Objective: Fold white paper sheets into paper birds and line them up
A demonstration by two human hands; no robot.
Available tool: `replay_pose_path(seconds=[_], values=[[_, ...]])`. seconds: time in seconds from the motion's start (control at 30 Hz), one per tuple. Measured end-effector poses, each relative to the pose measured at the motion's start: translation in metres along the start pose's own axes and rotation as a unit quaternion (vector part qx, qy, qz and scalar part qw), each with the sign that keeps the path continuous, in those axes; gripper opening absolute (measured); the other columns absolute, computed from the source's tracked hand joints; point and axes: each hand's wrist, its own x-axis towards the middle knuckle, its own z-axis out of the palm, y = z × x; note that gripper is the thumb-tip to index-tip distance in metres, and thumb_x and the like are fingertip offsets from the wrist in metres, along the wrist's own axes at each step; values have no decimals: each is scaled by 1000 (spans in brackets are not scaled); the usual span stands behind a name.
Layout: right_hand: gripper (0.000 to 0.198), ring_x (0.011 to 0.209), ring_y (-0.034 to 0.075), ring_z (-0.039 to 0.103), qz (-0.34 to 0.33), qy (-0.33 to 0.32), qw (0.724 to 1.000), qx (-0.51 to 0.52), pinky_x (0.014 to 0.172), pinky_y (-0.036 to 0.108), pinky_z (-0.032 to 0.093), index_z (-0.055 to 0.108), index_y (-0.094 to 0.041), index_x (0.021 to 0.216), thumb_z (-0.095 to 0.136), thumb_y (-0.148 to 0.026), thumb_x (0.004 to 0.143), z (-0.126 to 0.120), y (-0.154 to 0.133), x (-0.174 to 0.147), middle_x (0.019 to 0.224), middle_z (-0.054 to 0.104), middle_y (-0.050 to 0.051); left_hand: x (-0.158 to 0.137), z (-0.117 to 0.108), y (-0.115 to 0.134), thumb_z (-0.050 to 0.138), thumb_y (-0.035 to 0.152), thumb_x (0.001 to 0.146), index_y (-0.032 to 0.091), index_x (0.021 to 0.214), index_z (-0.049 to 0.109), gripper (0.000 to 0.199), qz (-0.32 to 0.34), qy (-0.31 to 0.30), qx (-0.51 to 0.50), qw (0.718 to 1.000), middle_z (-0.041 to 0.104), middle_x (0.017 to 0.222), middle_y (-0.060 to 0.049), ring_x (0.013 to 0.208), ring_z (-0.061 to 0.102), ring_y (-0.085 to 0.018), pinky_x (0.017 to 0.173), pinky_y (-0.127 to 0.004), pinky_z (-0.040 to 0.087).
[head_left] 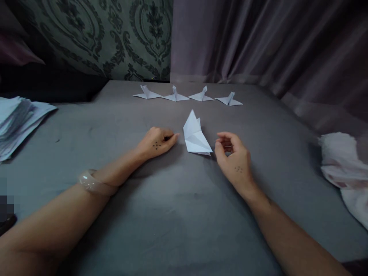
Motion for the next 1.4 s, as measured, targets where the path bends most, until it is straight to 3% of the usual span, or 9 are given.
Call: replay_pose_path(seconds=[0.2, 0.3, 0.37, 0.57, 0.7, 0.83, 1.0, 1.2, 1.4], values=[[34, 77, 17, 62, 13, -51, 996, 69, 69, 33, 50, 54, -19, 112, 61, -33, 82, 3, 0, 4, 90, 66, 5, 1, 1, -5, 47, 33, 89, 15, 57, 54, 37, -33, 54, 16, 998, 48, 54, 1, 50, 41, -9, 53, -25, 31], [30, 84, 17, 63, -40, -66, 994, 72, 75, 33, 50, 54, -21, 114, 53, -21, 84, 5, -8, 0, 97, 67, 7, 1, 1, -8, 52, 24, 82, 14, 90, 63, 17, 9, 165, 23, 986, 62, 80, -5, 68, 54, -15, 64, -26, 43], [39, 89, 18, 63, -58, -93, 992, 55, 79, 34, 50, 53, -21, 119, 51, -14, 81, 6, -11, -3, 103, 67, 7, 0, -1, -8, 54, 21, 77, 14, 119, 54, 42, 79, 212, 49, 973, 60, 111, -12, 97, 57, -22, 82, -34, 47], [66, 114, 22, 56, -182, -199, 962, -39, 102, 44, 38, 39, -23, 135, 45, -2, 73, 6, -14, -8, 115, 68, 5, -3, 1, 5, 50, 15, 80, 22, 148, 26, 72, 230, 115, 145, 955, 36, 151, -10, 142, 21, -31, 114, -48, 14], [71, 117, 21, 55, -205, -227, 950, -61, 106, 47, 33, 31, -23, 141, 44, -2, 74, 6, -15, -8, 122, 65, 5, -2, 3, 2, 49, 13, 80, 20, 144, 35, 65, 217, 67, 136, 964, 56, 132, -10, 130, 37, -29, 111, -49, 15], [70, 122, 21, 53, -183, -217, 957, -67, 103, 45, 36, 29, -23, 143, 48, -7, 78, 8, -11, -5, 134, 57, 10, 0, 0, -5, 56, 20, 81, 22, 103, 66, 24, 195, 50, 112, 973, 66, 106, -8, 107, 51, -27, 101, -49, 24], [64, 118, 24, 56, -189, -185, 959, -97, 105, 50, 31, 36, -24, 139, 60, -17, 81, 4, -15, -4, 128, 61, 11, 1, -16, 16, 62, 34, 80, 16, 72, 61, 19, 136, 32, 12, 990, 63, 77, -4, 93, 55, -24, 97, -50, 29], [31, 100, 19, 66, -118, -186, 974, 44, 94, 40, 48, 59, -26, 118, 58, -27, 88, -19, -35, -6, 104, 72, 3, -1, -46, 51, 60, 39, 85, 15, 103, 61, 30, 3, -107, -343, 933, 67, 86, -6, 74, 62, -17, 65, -28, 48], [26, 104, 19, 67, -14, -148, 969, 196, 93, 37, 53, 65, -24, 109, 63, -35, 85, -31, -42, -3, 111, 72, 3, 5, -61, 40, 65, 50, 80, 16, 98, 65, 38, -86, 162, -394, 901, 68, 95, -8, 86, 65, -18, 72, -28, 52]])
